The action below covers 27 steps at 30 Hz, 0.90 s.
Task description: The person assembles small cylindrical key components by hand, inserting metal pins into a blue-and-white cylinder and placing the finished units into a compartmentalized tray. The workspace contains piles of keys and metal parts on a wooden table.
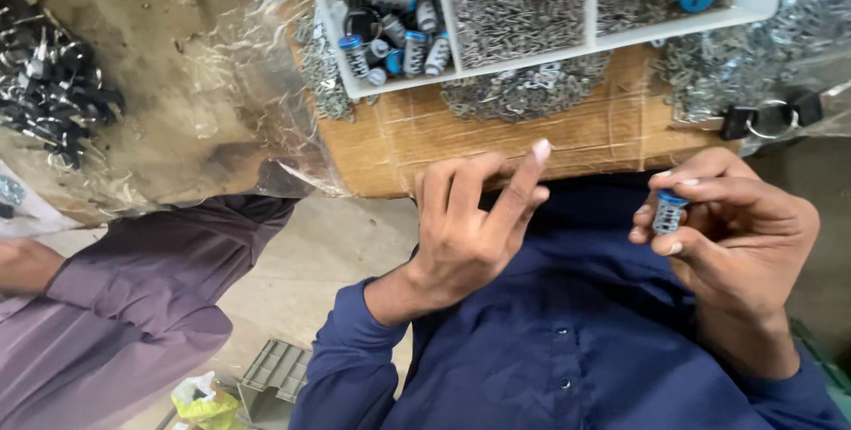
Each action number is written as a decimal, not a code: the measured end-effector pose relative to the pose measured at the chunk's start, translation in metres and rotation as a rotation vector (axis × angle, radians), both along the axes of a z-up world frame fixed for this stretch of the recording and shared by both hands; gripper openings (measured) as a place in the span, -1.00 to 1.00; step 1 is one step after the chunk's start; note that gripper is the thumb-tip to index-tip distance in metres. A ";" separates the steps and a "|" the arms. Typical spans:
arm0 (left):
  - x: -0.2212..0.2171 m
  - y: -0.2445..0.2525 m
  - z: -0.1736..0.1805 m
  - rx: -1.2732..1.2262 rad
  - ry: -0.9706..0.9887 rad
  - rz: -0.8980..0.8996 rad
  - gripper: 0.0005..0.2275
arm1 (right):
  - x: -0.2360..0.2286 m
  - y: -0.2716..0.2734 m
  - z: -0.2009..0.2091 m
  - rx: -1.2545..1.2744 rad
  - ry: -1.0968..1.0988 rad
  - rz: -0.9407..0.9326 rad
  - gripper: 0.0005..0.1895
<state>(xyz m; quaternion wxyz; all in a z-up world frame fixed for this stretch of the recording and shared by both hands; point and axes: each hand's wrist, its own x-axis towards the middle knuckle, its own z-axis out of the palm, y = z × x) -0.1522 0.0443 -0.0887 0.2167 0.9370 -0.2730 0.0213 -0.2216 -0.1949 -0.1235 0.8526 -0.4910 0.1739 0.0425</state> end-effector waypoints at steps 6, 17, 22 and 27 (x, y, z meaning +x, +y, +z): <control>0.024 -0.060 0.004 -0.015 0.079 -0.035 -0.58 | -0.007 -0.008 0.007 -0.046 -0.009 -0.057 -0.62; 0.012 -0.043 -0.015 -0.082 0.076 -0.147 -0.70 | -0.009 -0.021 0.007 -0.054 0.003 -0.001 -0.65; 0.016 -0.015 -0.008 -0.187 -0.012 -0.140 -0.70 | 0.001 -0.006 0.006 -0.065 0.012 0.050 -0.66; 0.013 -0.015 0.009 -0.557 0.131 0.147 -0.76 | 0.008 0.007 0.008 -0.042 0.075 0.085 -0.63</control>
